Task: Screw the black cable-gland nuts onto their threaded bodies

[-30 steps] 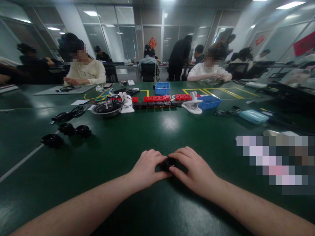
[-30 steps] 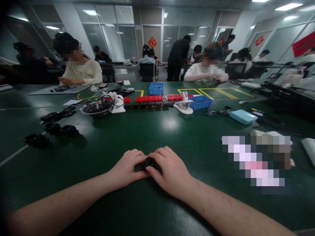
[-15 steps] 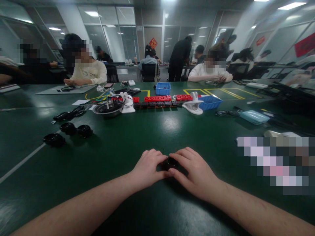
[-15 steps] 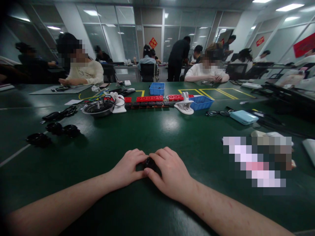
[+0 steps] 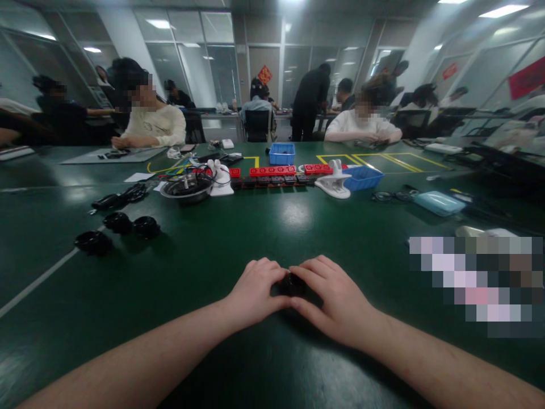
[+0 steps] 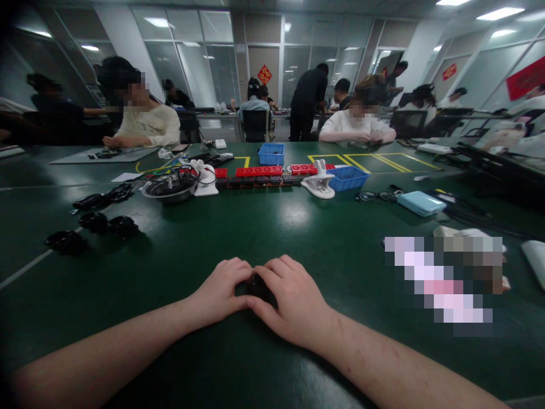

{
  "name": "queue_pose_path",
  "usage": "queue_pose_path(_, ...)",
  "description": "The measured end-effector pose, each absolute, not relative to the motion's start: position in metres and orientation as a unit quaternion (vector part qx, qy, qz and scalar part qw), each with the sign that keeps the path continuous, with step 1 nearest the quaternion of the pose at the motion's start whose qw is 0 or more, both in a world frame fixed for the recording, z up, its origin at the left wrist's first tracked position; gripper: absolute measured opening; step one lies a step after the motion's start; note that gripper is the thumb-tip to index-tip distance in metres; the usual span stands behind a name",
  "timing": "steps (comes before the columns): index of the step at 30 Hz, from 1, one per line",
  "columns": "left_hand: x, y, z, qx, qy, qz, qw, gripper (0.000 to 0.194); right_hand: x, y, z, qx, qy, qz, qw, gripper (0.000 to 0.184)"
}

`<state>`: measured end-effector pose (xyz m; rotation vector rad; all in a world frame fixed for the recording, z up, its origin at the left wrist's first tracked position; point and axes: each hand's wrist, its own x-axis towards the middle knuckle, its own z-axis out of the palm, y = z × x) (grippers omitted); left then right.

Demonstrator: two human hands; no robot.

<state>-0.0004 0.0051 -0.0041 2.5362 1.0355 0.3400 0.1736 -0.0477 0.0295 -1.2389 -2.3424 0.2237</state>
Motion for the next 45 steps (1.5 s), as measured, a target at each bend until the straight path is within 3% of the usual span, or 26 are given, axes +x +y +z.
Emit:
queue_pose_path(22,0.001,0.003,0.001,0.899,0.378,0.113,0.190,0.026,0.170,-0.051,0.031,-0.387,-0.893,0.090,0.210,0.048)
queue_pose_path(37,0.000,0.003,-0.002,0.898,0.378,0.117,0.190,0.018,0.172,-0.056,0.031,-0.370,-0.900,0.114,0.201,0.025)
queue_pose_path(45,-0.001,0.004,-0.001,0.898,0.374,0.123,0.196,0.025,0.177,-0.051,0.030,-0.389,-0.893,0.119,0.190,0.033)
